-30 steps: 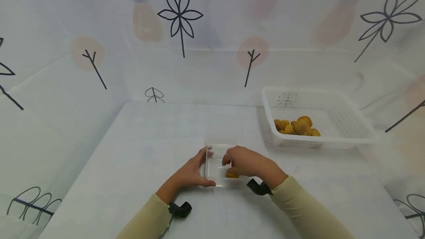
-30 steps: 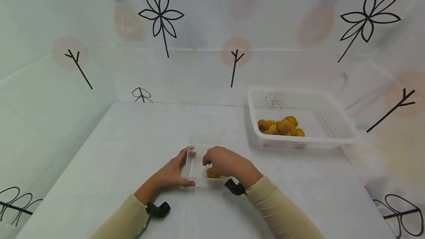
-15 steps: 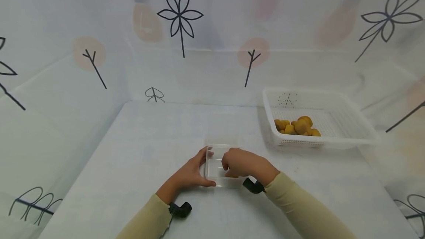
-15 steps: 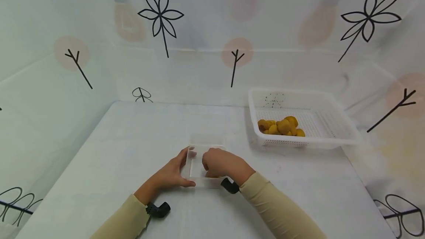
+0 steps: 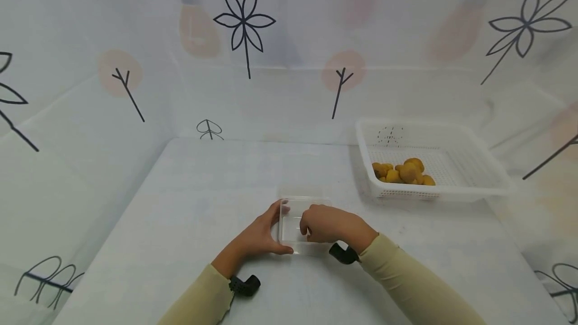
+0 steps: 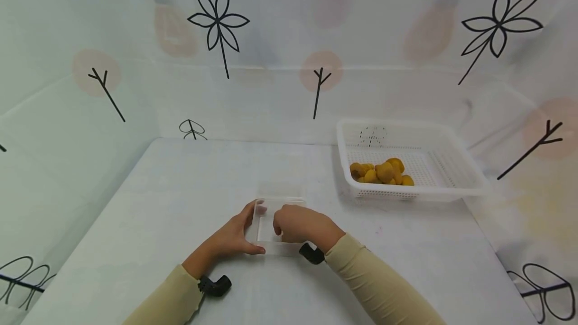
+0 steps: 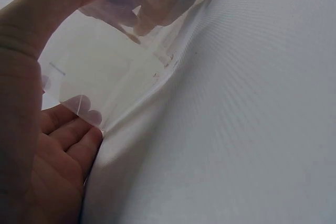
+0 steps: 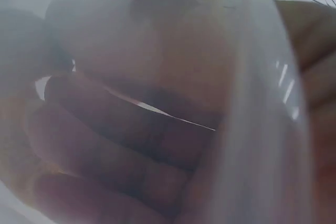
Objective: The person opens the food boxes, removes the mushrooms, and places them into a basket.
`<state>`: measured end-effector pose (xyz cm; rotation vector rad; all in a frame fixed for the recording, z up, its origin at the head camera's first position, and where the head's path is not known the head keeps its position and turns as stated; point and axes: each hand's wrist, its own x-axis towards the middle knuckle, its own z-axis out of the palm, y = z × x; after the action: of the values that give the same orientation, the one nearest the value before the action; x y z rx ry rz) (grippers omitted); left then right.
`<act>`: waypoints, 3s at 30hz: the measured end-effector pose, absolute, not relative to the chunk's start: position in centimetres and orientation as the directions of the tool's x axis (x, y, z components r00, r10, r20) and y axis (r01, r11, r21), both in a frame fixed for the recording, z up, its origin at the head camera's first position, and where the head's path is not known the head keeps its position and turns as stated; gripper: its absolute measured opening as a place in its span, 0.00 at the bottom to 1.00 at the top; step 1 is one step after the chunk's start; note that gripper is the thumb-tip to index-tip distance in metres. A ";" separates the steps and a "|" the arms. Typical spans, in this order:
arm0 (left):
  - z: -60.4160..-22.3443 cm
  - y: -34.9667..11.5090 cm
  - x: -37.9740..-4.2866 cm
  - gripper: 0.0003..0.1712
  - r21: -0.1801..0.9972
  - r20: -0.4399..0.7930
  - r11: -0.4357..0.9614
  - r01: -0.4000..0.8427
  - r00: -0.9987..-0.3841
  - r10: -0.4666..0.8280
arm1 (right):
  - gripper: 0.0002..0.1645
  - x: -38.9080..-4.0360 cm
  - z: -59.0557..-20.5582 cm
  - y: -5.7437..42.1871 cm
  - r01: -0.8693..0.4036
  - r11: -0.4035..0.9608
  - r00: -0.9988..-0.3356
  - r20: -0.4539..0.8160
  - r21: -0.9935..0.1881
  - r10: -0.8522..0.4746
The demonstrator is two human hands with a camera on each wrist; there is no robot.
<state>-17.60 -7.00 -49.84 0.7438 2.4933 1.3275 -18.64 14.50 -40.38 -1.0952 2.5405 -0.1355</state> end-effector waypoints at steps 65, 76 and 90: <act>-49.6 -6.7 -17.5 0.69 0.817 -0.010 0.506 0.277 -0.870 0.493 | 0.12 -22.5 -33.0 32.1 -0.479 0.801 -0.878 0.177 -0.359 -0.446; -49.4 -6.8 -17.5 0.70 0.814 -0.001 0.502 0.292 -0.863 0.504 | 0.13 -24.9 -35.1 34.9 -0.371 0.838 -0.927 0.112 -0.401 -0.357; -49.2 -7.0 -17.4 0.69 0.821 -0.001 0.492 0.290 -0.861 0.509 | 0.20 -26.5 -36.3 38.3 -0.224 0.893 -0.965 -0.036 -0.390 -0.258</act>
<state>-17.42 -6.99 -49.23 0.6821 2.4945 1.3026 -26.53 38.35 -36.25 -0.3796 2.9720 -0.5964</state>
